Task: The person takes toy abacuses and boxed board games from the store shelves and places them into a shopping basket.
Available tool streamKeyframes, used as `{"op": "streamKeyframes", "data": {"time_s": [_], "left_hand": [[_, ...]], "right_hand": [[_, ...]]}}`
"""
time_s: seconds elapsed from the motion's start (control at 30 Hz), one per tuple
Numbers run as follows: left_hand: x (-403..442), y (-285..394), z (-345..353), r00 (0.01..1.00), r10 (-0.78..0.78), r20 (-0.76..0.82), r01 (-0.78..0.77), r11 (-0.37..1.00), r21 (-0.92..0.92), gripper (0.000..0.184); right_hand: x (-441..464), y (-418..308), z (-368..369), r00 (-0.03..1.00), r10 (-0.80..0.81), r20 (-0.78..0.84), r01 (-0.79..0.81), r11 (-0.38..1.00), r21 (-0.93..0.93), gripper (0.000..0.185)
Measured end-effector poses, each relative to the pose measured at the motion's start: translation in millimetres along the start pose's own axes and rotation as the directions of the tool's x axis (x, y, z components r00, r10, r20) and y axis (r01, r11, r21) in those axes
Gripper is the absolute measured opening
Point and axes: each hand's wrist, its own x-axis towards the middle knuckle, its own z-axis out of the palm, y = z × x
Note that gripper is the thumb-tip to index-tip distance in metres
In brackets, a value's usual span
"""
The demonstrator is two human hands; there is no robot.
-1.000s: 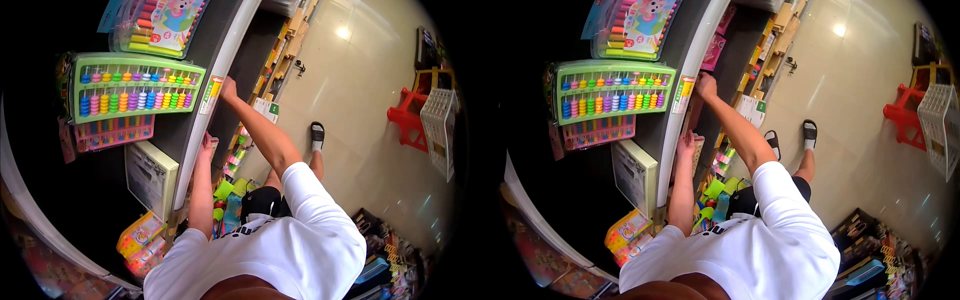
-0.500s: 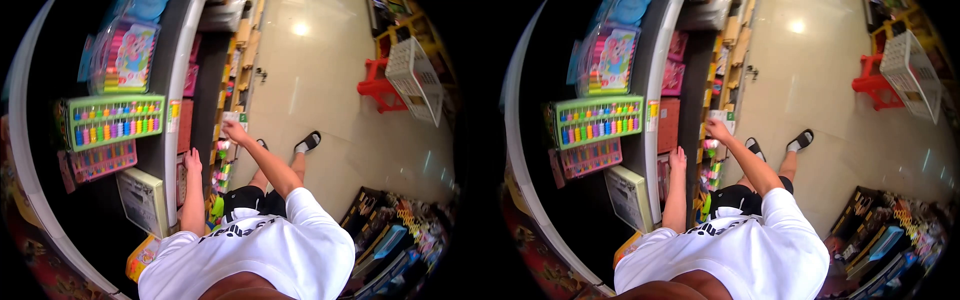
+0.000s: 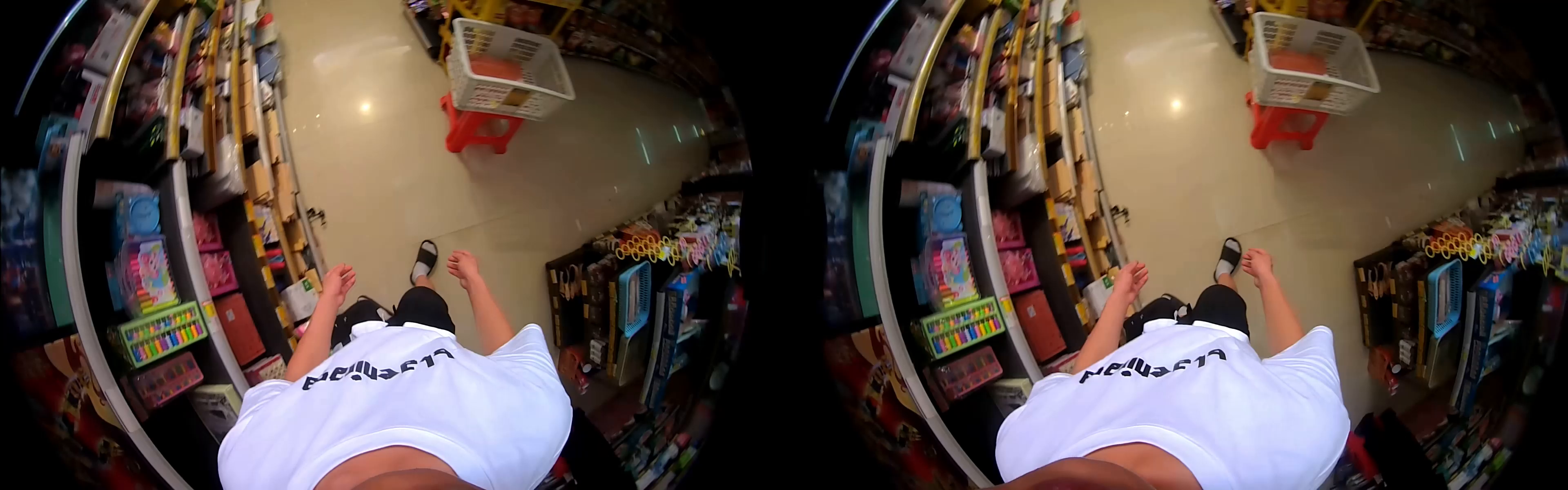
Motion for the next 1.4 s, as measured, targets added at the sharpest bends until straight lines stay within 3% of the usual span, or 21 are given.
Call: {"op": "streamKeyframes", "data": {"time_s": [0.07,0.2,0.37,0.53,0.73,0.87,1.13,1.4], "left_hand": [[5,11,50,0.999,-0.006,0.039,0.001,0.993,0.116,0.021],[24,20,135,0.991,0.007,0.136,-0.032,0.983,0.182,0.025],[38,26,220,0.97,-0.038,0.241,-0.023,0.969,0.245,0.027],[46,34,285,0.946,-0.099,0.31,0.007,0.959,0.284,0.026],[81,70,362,0.909,-0.052,0.414,-0.057,0.968,0.246,0.028],[110,103,431,0.888,-0.067,0.454,-0.062,0.963,0.263,0.028],[168,189,551,0.843,-0.118,0.525,-0.074,0.941,0.329,0.031],[212,222,617,0.814,-0.143,0.563,-0.081,0.932,0.354,0.029]], "right_hand": [[0,-19,-12,1.0,-0.005,-0.003,0.005,0.999,0.041,0.025],[11,-45,-31,0.997,-0.053,0.057,0.051,0.998,0.029,0.025],[13,-80,-61,0.99,-0.14,0.021,0.138,0.986,0.095,0.025],[35,-121,-88,0.987,-0.156,-0.024,0.158,0.98,0.122,0.022],[60,-199,-87,0.969,-0.236,-0.075,0.246,0.951,0.187,0.024],[75,-262,-86,0.954,-0.275,-0.117,0.29,0.947,0.136,0.026],[120,-365,-81,0.961,-0.195,-0.194,0.216,0.972,0.095,0.026],[175,-447,-80,0.963,-0.215,-0.166,0.227,0.972,0.062,0.025]]}}
